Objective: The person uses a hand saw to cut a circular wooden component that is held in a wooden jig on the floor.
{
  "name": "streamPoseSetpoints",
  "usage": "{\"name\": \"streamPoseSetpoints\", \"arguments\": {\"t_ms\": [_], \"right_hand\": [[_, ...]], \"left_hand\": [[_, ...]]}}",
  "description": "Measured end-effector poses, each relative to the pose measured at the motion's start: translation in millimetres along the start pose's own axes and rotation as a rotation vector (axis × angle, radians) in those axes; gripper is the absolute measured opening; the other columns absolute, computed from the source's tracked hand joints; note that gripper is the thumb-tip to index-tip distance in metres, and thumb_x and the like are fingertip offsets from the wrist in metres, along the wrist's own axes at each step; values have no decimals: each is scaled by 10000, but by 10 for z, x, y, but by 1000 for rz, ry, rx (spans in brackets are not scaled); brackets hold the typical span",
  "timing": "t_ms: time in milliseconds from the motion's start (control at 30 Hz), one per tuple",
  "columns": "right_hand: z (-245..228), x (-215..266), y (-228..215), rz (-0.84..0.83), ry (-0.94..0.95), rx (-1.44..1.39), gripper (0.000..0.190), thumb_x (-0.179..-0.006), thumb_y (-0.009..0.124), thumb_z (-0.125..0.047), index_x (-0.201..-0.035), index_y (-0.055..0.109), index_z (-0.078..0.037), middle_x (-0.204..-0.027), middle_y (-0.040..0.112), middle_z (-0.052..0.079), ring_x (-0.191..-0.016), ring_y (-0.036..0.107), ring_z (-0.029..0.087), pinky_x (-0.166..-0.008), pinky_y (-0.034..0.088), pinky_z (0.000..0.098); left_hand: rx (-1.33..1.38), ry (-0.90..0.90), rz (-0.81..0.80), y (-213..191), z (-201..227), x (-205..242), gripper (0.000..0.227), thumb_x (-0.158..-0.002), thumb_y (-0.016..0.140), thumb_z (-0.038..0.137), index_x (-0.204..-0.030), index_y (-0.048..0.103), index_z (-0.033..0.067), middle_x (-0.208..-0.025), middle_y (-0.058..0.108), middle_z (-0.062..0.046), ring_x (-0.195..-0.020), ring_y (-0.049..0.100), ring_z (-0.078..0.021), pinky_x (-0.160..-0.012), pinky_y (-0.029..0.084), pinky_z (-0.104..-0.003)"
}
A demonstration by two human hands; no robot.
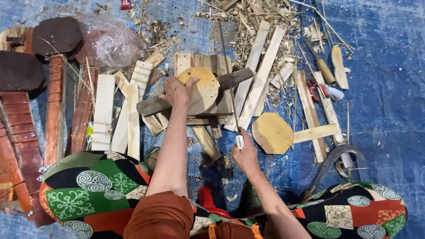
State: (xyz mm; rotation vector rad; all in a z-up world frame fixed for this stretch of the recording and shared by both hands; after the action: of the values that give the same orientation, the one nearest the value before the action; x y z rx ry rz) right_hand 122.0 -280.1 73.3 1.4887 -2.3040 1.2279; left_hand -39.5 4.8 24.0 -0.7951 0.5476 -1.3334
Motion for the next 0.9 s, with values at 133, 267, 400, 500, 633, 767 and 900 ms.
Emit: {"name": "streamPoseSetpoints", "arguments": {"t_ms": [133, 267, 400, 500, 633, 767, 900], "right_hand": [[-53, 15, 3, 3, 9, 16, 696, -897, 588, -189, -1571, 425, -258, -1428, 548, 310, -1344, 511, 497, -1084, 473, 576], [-142, 77, -9, -16, 19, 34, 693, -903, 580, -223, -1575, 416, -267, -1456, 521, 305, -1358, 488, 501, -1098, 459, 580], [-151, 89, -20, -39, 46, 5, 688, -918, 553, -213, -1585, 393, -277, -1533, 444, 295, -1413, 412, 512, -1147, 414, 595], [-250, 125, -75, -60, 27, -60, 681, -933, 499, -170, -1598, 359, -200, -1560, 369, 334, -1432, 333, 562, -1144, 363, 670], [-263, 104, -75, -70, 4, -78, 664, -951, 469, -139, -1602, 338, -170, -1571, 324, 351, -1436, 279, 596, -1125, 343, 720], [-162, 70, -134, 34, 79, -85, 635, -899, 649, -230, -1517, 515, -280, -1428, 551, 308, -1317, 535, 474, -1023, 482, 565], [-93, 173, -178, 79, 111, -124, 612, -854, 751, -292, -1449, 610, -309, -1286, 673, 277, -1166, 650, 368, -915, 523, 514]], "left_hand": [[-32, -6, 39, 241, -41, -191, 819, -752, 787, 724, -1134, 534, 46, -1130, 553, -162, -1125, 608, -418, -993, 371, -636], [-127, 113, 90, -61, 305, 143, 690, -844, 766, 580, -1336, 502, 175, -1323, 443, -195, -1286, 435, -481, -1045, 288, -699], [-287, 219, -173, -209, 634, 471, 683, -925, 601, 698, -1490, 503, 327, -1610, 299, -221, -1530, 156, -467, -1096, 149, -754], [-342, 148, -190, -210, 706, 416, 708, -935, 544, 733, -1530, 442, 363, -1614, 284, -217, -1523, 175, -462, -1053, 183, -720], [-358, 123, -159, -80, 637, 373, 709, -942, 466, 768, -1531, 457, 372, -1609, 300, -222, -1520, 169, -460, -1034, 162, -707], [-373, 159, -90, 12, 598, 273, 626, -962, 455, 728, -1487, 477, 388, -1513, 366, -163, -1487, 206, -434, -1016, 174, -687], [-379, 178, -42, 143, 496, 236, 611, -952, 429, 744, -1458, 502, 410, -1429, 383, -119, -1440, 247, -384, -1008, 144, -682]]}}
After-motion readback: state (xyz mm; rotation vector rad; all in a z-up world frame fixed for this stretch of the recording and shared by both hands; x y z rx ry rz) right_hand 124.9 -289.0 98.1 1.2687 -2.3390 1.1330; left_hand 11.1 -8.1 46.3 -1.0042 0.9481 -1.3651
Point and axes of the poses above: each hand's wrist, its own x-axis away from the middle knuckle, its own y-axis out of the palm, z = x × y, the point moved 4 cm from there along -x, towards the middle knuckle
